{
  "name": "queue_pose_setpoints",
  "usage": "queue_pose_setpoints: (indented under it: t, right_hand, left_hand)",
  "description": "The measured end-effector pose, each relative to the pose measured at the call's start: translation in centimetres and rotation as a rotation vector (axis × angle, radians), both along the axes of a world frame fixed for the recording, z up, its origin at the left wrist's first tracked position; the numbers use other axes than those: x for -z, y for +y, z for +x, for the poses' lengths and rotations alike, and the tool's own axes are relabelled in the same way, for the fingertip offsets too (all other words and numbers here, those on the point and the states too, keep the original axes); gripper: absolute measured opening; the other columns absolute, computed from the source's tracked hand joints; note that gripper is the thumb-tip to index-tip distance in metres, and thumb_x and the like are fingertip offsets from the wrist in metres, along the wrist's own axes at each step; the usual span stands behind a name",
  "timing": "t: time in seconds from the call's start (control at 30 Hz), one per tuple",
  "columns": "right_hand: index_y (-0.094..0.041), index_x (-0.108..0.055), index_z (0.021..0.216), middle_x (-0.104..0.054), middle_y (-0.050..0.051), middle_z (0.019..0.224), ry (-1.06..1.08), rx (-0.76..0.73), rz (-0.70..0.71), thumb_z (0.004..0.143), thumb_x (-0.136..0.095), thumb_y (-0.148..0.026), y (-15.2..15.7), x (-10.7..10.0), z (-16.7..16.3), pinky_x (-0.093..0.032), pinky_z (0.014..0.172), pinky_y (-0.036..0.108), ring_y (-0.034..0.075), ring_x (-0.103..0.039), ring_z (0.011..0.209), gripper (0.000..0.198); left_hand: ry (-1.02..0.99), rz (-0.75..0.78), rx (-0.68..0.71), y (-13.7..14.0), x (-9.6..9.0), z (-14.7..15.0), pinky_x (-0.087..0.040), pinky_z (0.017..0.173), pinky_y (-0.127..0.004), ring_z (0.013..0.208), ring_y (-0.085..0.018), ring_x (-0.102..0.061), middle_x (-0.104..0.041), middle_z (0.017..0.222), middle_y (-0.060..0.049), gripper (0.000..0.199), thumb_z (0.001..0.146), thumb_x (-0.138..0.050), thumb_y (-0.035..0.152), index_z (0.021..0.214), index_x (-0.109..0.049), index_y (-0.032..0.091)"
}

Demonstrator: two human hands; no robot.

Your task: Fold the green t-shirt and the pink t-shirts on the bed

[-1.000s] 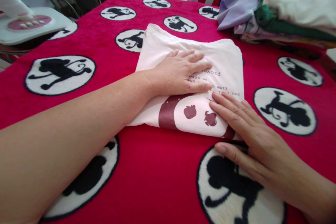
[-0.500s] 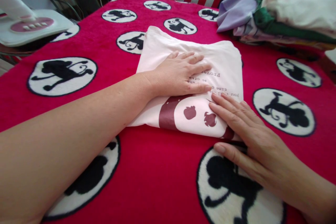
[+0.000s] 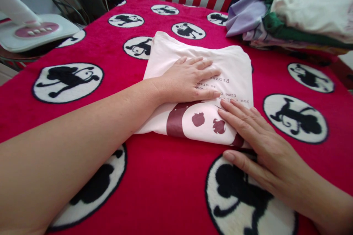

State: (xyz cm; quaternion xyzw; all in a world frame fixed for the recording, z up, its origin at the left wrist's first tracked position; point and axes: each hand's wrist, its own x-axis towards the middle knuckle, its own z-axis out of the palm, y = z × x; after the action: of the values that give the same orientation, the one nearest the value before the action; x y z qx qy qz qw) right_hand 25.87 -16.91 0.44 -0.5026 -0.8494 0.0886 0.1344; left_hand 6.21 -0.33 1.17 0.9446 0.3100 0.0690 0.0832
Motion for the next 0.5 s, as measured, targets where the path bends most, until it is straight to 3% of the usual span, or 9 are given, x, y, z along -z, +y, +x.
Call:
queue_pose_setpoints:
  t: [0.5]
  right_hand:
    - [-0.027,-0.027,0.152,-0.026,0.006,0.160,-0.021,0.005,-0.004,0.093,-0.051,-0.040,0.00,-0.03,-0.07,-0.022,0.119,0.052,0.026,-0.020,0.147,0.065]
  left_hand:
    - [0.020,0.002,-0.004,-0.10,-0.04,-0.05,-0.010,0.119,-0.049,0.148,-0.030,-0.017,-0.022,0.161,0.002,0.067,0.091,-0.037,0.065,0.149,-0.034,0.033]
